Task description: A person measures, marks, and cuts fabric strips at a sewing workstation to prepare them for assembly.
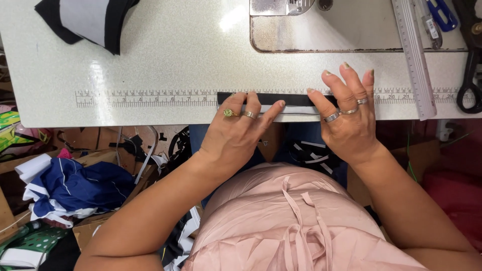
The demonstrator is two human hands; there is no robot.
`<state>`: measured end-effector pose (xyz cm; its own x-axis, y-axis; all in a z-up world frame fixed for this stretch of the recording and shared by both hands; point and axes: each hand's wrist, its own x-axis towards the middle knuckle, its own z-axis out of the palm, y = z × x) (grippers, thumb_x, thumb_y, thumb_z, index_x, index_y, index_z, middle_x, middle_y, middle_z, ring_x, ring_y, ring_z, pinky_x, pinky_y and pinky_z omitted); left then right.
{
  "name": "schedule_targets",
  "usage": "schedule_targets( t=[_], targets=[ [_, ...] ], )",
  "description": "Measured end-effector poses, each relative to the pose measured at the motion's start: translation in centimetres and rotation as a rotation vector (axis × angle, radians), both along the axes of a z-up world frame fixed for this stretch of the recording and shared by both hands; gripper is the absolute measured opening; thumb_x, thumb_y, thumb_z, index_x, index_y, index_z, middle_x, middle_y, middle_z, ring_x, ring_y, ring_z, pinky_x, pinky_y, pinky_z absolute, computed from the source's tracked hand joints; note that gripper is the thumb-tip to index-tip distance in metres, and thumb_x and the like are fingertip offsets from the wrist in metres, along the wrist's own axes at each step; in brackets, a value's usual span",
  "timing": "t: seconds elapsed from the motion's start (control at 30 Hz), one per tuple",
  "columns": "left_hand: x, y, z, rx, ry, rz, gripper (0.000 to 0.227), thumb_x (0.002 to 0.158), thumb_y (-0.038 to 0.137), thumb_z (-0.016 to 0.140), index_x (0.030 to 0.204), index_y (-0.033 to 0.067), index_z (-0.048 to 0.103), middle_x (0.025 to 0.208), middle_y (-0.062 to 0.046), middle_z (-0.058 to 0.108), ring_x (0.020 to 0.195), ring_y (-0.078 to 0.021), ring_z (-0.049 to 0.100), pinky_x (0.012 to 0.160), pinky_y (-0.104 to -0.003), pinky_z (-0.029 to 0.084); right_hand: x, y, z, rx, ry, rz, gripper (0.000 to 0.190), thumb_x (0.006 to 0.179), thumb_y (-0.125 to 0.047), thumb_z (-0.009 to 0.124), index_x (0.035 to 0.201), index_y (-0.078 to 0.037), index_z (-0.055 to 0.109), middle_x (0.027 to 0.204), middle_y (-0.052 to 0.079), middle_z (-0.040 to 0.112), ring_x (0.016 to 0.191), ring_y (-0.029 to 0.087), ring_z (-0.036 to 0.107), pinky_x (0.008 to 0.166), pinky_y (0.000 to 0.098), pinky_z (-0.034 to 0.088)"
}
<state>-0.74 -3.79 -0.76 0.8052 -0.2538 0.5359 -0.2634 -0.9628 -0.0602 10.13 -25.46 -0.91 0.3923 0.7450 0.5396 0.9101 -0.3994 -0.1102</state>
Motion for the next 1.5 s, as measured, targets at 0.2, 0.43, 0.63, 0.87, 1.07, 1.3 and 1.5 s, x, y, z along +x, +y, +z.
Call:
schedule_targets(
  t=[0.2,0.43,0.63,0.87,1.07,1.3,1.5],
  targets=[
    [0.3,-0.7,-0.4,-0.028,-0.017,0.012,0.05,0.076,0.007,0.067,0.125,0.0139,0.059,0.096,-0.022,0.057,0.09,-0.036,0.058,0.082,-0.043,0.052,-3.9,3.1,-0.4,-0.085,0.083,0.031,0.047,0.097,-0.022,0.048,0.141,-0.004,0.046,0.146,0.021,0.041,0.134,0.037,0.037,0.111,0.0529,0.015],
    [0.0,0.5,-0.1,-0.092,0.12,0.006,0.055,0.078,0.019,0.067,0.132,0.0154,0.054,0.104,-0.016,0.059,0.099,-0.0311,0.059,0.086,-0.039,0.051,-3.8,2.9,-0.4,-0.182,0.047,0.033,0.057,0.099,-0.037,0.043,0.145,-0.004,0.039,0.15,0.021,0.035,0.137,0.037,0.033,0.112,0.0527,0.013],
    [-1.6,-3.9,0.4,-0.278,0.205,-0.075,0.07,0.092,0.046,0.05,0.139,-0.0044,0.039,0.145,-0.029,0.035,0.137,-0.0433,0.033,0.107,-0.051,0.036,-3.7,2.6,-1.1,-0.199,0.004,0.04,0.057,0.096,-0.035,0.05,0.141,0.001,0.045,0.15,0.02,0.037,0.136,0.034,0.037,0.113,0.0479,0.014],
    [-1.8,-0.9,-1.3,-0.086,0.22,0.026,0.092,0.087,0.07,0.036,0.145,-0.0016,0.029,0.149,-0.028,0.027,0.14,-0.0394,0.025,0.113,-0.051,0.023,-3.7,2.9,-0.2,-0.2,0.09,0.05,0.06,0.093,-0.031,0.056,0.143,-0.001,0.042,0.151,0.021,0.034,0.138,0.036,0.032,0.113,0.0516,0.014],
    [-2.1,0.5,-1.5,-0.039,0.246,0.048,0.092,0.086,0.073,0.035,0.148,0.0044,0.027,0.151,-0.025,0.025,0.141,-0.0376,0.023,0.114,-0.05,0.02,-3.6,2.6,-0.6,-0.216,0.073,0.031,0.06,0.094,-0.034,0.054,0.144,-0.004,0.041,0.151,0.019,0.034,0.138,0.035,0.031,0.113,0.0517,0.013],
    [-2.1,0.3,-1.5,-0.082,0.247,0.06,0.073,0.089,0.066,0.038,0.149,0.0236,0.031,0.151,-0.024,0.025,0.142,-0.0368,0.022,0.113,-0.05,0.017,-2.9,-0.3,-0.9,-0.274,0.037,-0.006,0.061,0.094,-0.039,0.053,0.145,-0.007,0.042,0.151,0.019,0.034,0.138,0.036,0.028,0.112,0.053,0.011],
    [-2.1,0.2,-1.2,-0.107,0.267,0.066,0.072,0.089,0.064,0.042,0.148,0.024,0.033,0.151,-0.024,0.026,0.142,-0.0362,0.022,0.113,-0.05,0.017,-2.7,-2.0,-0.3,-0.299,0.008,-0.053,0.073,0.092,-0.053,0.048,0.141,0.001,0.046,0.147,0.027,0.039,0.136,0.042,0.033,0.112,0.0557,0.01]
  ],
)
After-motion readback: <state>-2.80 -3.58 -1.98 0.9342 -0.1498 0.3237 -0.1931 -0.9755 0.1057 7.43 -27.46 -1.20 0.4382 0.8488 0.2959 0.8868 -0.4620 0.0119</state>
